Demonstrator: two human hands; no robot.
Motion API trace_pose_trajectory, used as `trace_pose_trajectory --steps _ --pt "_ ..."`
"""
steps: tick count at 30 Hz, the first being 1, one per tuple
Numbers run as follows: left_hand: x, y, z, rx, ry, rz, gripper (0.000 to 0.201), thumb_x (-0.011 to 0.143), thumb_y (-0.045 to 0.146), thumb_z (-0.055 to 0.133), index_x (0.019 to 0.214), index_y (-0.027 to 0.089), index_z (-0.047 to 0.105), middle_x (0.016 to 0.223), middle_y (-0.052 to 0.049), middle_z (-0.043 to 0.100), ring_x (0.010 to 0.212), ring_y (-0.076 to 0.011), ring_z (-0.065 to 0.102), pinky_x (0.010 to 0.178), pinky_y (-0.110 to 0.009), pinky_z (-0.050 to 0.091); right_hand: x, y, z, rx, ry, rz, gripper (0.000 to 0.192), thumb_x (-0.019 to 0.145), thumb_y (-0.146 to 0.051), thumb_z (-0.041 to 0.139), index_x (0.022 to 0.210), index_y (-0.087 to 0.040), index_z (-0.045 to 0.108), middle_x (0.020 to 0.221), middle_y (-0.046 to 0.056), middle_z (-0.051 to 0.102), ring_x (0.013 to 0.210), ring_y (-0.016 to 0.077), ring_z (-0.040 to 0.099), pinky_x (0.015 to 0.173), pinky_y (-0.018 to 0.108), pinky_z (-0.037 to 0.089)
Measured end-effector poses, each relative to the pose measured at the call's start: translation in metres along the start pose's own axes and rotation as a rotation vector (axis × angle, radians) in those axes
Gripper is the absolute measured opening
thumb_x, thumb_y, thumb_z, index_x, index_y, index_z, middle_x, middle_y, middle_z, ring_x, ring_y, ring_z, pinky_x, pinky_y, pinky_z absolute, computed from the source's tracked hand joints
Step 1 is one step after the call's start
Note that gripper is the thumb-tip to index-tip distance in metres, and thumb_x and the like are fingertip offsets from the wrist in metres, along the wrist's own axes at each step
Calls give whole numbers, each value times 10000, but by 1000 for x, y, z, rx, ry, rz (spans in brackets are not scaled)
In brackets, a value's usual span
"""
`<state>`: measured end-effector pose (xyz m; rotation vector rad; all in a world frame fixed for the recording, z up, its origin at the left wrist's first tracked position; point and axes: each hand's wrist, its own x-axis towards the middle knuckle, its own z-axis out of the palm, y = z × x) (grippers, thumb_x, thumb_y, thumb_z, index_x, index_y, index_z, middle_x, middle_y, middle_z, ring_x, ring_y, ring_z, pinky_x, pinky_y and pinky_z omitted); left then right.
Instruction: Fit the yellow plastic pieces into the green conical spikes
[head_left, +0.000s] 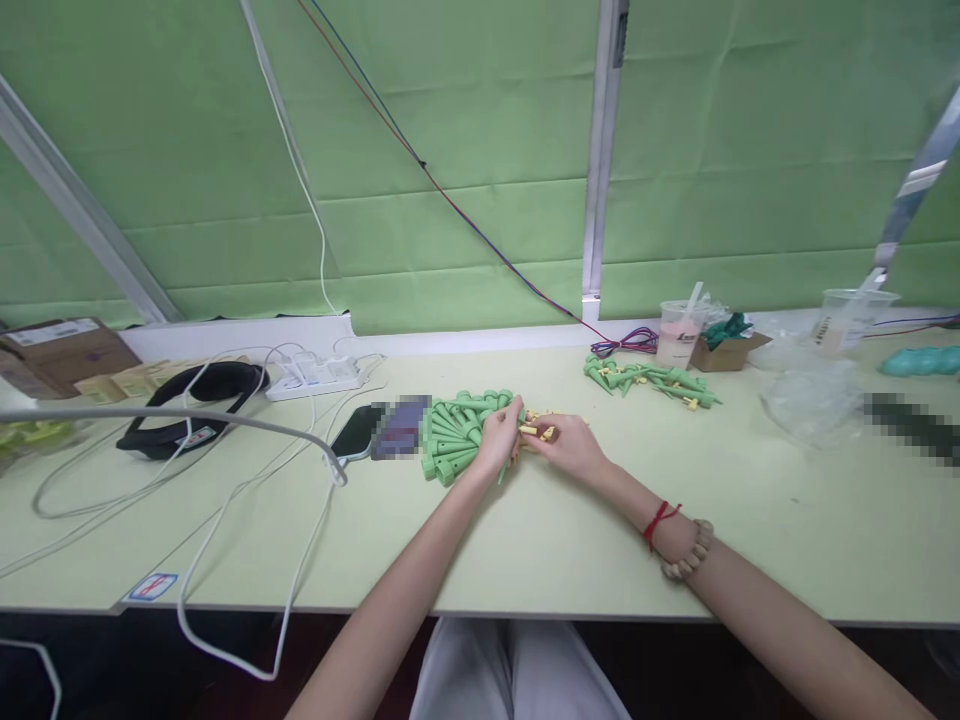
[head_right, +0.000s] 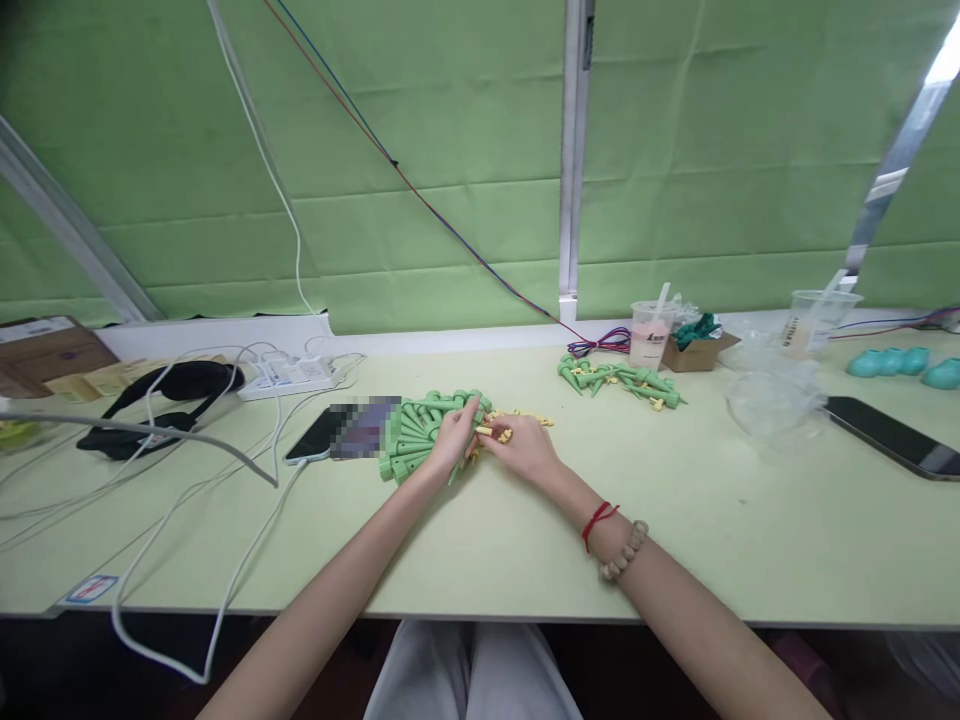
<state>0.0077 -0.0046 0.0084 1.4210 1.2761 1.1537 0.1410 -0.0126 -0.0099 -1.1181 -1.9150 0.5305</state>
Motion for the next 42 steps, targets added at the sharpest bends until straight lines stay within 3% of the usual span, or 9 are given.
trace_pose_trajectory --steps 4,6,17,20,23,26,31,37,42 --pt "-1 1 -1 -37 -21 35 544 825 652 296 709 188 555 274 57 314 231 -99 277 266 -203 222 2 2 -1 613 -274 340 340 823 -463 534 778 -149 655 706 39 642 425 102 539 415 239 478" --pt "-1 3 -2 -34 -47 43 583 830 662 246 720 182 559 282 52 330 232 -97 285 269 -199 229 3 0 -2 808 -300 426 372 836 -472 524 781 -129 656 696 38 627 417 85 529 404 228 493" --pt "-1 8 -7 28 -124 195 485 795 612 426 674 164 566 344 61 359 260 -74 323 285 -190 217 -2 -13 -6 1207 -432 678 113 831 -217 566 782 -128 617 685 -1 618 498 61 559 436 155 504" --pt "-3 8 -6 39 -172 182 488 803 604 418 679 162 585 359 52 392 271 -75 328 295 -193 210 -2 -13 -6 1204 -404 663 46 753 -165 626 757 -147 584 664 -16 590 510 63 552 436 151 495" --pt "-5 6 -3 54 -174 197 470 824 563 413 673 158 598 379 46 420 280 -65 307 313 -197 203 -2 -12 -3 1021 -285 555 213 639 -175 717 688 -176 510 632 -38 544 543 79 549 449 168 497" --pt "-5 3 1 56 -89 218 426 816 526 449 647 158 581 409 41 446 305 -66 318 330 -208 224 -5 -9 3 663 -131 338 318 616 -266 725 621 -198 414 618 -31 517 587 130 567 451 231 503" --pt "-3 -1 3 10 13 186 479 819 589 396 661 166 554 344 63 345 286 -78 314 328 -210 230 -8 -8 6 237 130 -67 230 704 -285 617 589 -199 438 658 12 526 659 161 561 557 281 513" --pt "-6 0 4 -39 -8 179 556 829 646 309 725 170 576 323 65 298 275 -89 296 329 -216 215 -3 -15 -3 591 -76 267 401 703 -563 595 693 -202 422 584 -42 503 430 115 548 325 224 470" --pt "-8 -1 7 -17 66 287 530 835 631 317 722 180 574 358 55 320 333 -94 310 373 -229 245 1 -15 -9 700 -266 460 400 659 -494 683 668 -193 420 602 -31 546 431 100 554 319 215 493"
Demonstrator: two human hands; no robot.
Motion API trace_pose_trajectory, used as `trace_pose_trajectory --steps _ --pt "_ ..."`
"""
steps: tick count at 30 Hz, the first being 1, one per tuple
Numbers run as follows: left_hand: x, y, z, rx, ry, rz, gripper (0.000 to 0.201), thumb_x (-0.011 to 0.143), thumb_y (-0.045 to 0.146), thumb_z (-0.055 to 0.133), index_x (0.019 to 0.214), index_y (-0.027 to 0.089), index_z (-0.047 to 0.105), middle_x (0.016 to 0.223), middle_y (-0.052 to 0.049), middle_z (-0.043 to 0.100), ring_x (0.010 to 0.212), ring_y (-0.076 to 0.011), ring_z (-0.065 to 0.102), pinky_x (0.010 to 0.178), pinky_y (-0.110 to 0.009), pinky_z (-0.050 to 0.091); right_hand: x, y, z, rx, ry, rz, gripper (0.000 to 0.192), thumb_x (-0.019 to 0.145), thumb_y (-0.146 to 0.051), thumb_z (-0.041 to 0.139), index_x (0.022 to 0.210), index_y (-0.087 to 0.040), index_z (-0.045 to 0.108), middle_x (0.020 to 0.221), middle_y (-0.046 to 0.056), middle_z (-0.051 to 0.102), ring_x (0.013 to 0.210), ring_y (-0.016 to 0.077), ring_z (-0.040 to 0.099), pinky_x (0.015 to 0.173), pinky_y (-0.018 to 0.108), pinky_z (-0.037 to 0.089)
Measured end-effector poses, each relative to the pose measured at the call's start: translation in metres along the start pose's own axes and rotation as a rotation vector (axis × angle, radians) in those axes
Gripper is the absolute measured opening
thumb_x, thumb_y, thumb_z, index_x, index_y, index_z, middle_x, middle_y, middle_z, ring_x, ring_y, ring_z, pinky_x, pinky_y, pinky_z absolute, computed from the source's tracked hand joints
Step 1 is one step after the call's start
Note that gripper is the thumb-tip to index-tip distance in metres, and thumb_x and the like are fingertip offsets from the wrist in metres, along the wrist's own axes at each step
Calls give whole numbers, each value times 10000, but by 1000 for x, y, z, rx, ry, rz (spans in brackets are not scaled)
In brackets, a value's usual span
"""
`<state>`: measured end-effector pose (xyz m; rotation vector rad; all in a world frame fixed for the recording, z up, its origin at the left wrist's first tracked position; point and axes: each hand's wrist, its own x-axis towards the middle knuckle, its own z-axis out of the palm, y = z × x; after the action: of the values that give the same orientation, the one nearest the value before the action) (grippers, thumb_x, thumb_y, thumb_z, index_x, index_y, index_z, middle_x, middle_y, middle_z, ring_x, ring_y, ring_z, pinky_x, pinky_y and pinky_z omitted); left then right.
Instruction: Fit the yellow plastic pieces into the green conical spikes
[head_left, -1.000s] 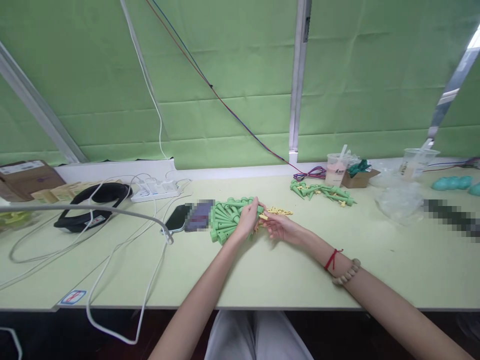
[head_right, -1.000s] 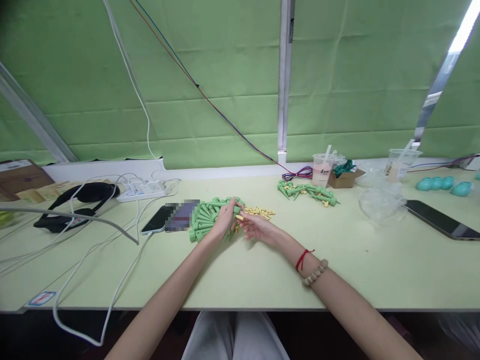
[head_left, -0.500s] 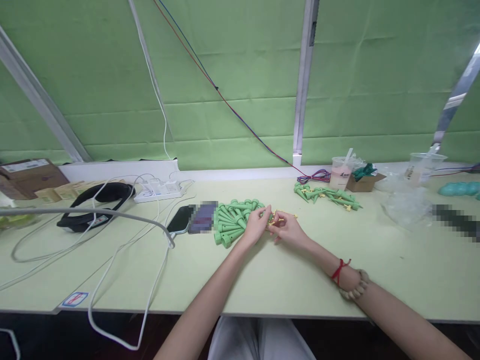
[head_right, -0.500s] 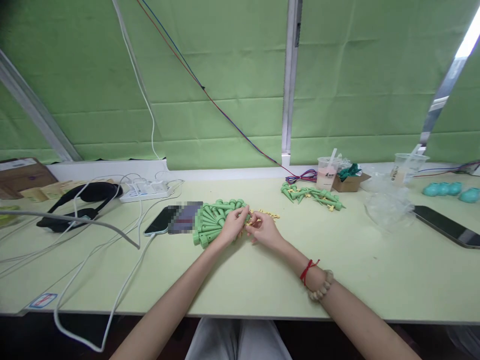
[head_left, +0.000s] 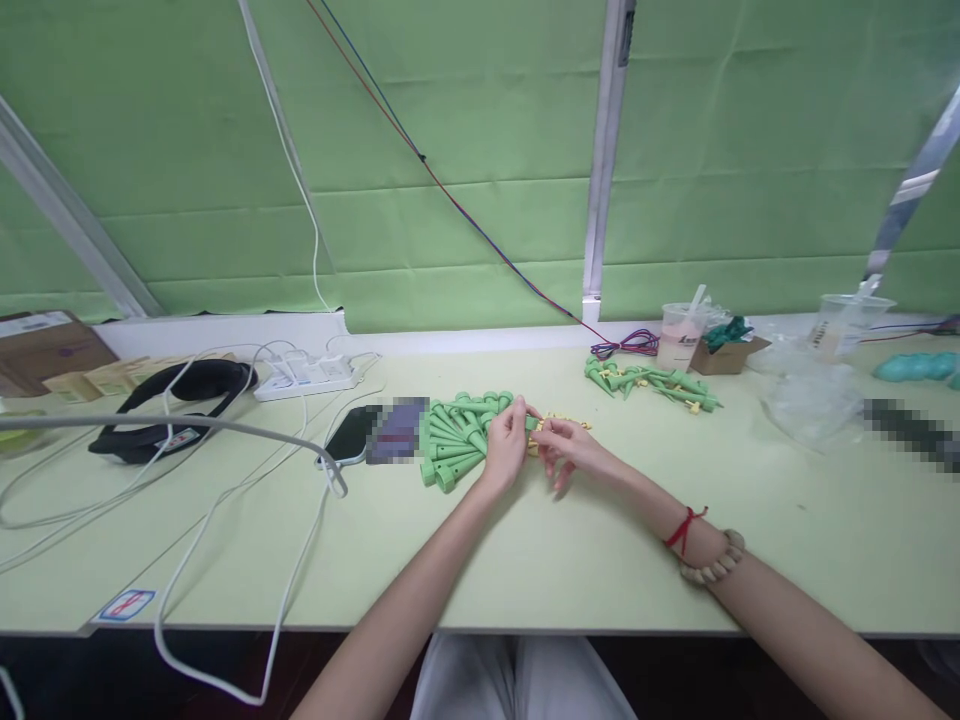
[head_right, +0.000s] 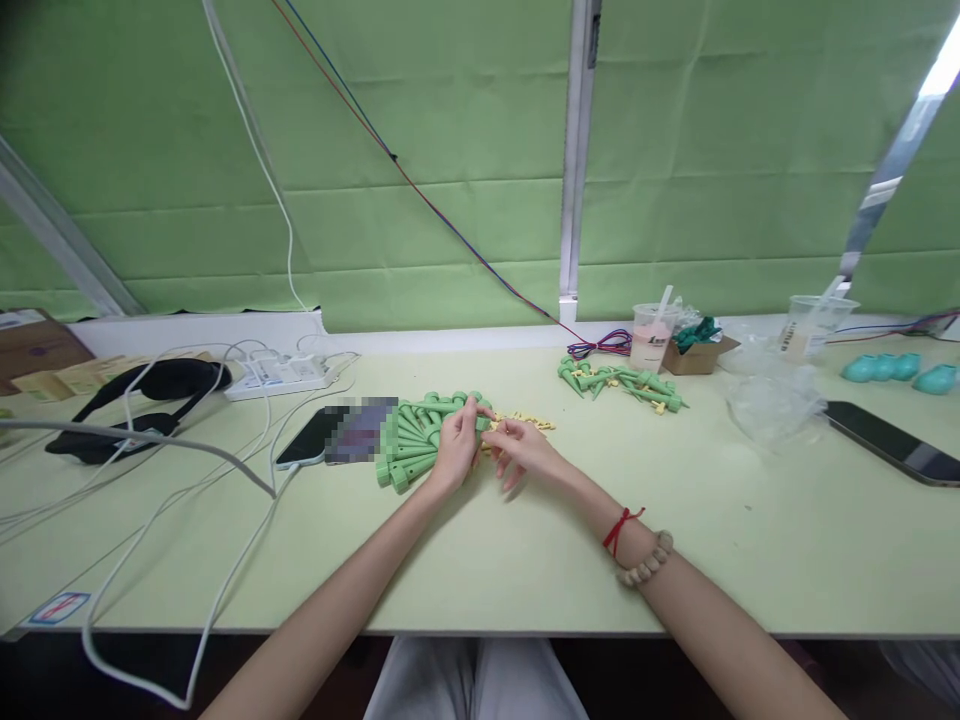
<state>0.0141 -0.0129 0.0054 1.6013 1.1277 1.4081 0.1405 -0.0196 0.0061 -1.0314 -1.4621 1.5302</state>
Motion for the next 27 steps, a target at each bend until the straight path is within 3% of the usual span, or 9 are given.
trace_pose_trajectory --steps 4,8,15,17,23,27 --pt "-2 2 -1 34 29 52 492 841 597 341 704 186 574 420 37 391 389 -104 353 404 -236 267 -3 -4 -8 57 -154 148 294 733 -452 629 785 -178 536 680 4 605 489 114 592 374 235 532" --pt "-5 6 -1 58 69 135 422 838 544 397 700 183 565 524 26 470 416 -89 357 429 -231 280 -4 -6 -12 30 -255 189 326 768 -459 584 691 -142 572 612 14 608 454 100 570 380 213 514" --pt "-5 8 3 17 135 153 383 858 494 385 693 179 528 533 33 425 422 -78 331 427 -219 272 5 7 -7 39 -79 -121 423 636 -533 678 583 -121 594 516 -6 601 332 42 448 357 174 454" --pt "-5 7 4 3 125 126 393 855 510 382 692 181 523 493 44 386 403 -78 316 413 -220 261 6 9 -8 28 -84 -116 423 645 -533 674 598 -119 604 518 -3 601 344 54 468 360 186 466" --pt "-5 6 5 -84 67 41 493 834 612 340 724 179 549 371 64 337 310 -81 326 347 -215 232 1 7 -10 137 -211 77 373 681 -510 656 699 -140 608 549 -23 564 406 75 508 349 196 490" --pt "-5 8 6 -133 -52 -43 530 808 655 346 716 176 552 326 59 357 275 -94 372 306 -201 218 -2 3 -12 78 -233 -23 333 659 -459 693 692 -136 616 646 1 608 436 63 507 377 182 487"
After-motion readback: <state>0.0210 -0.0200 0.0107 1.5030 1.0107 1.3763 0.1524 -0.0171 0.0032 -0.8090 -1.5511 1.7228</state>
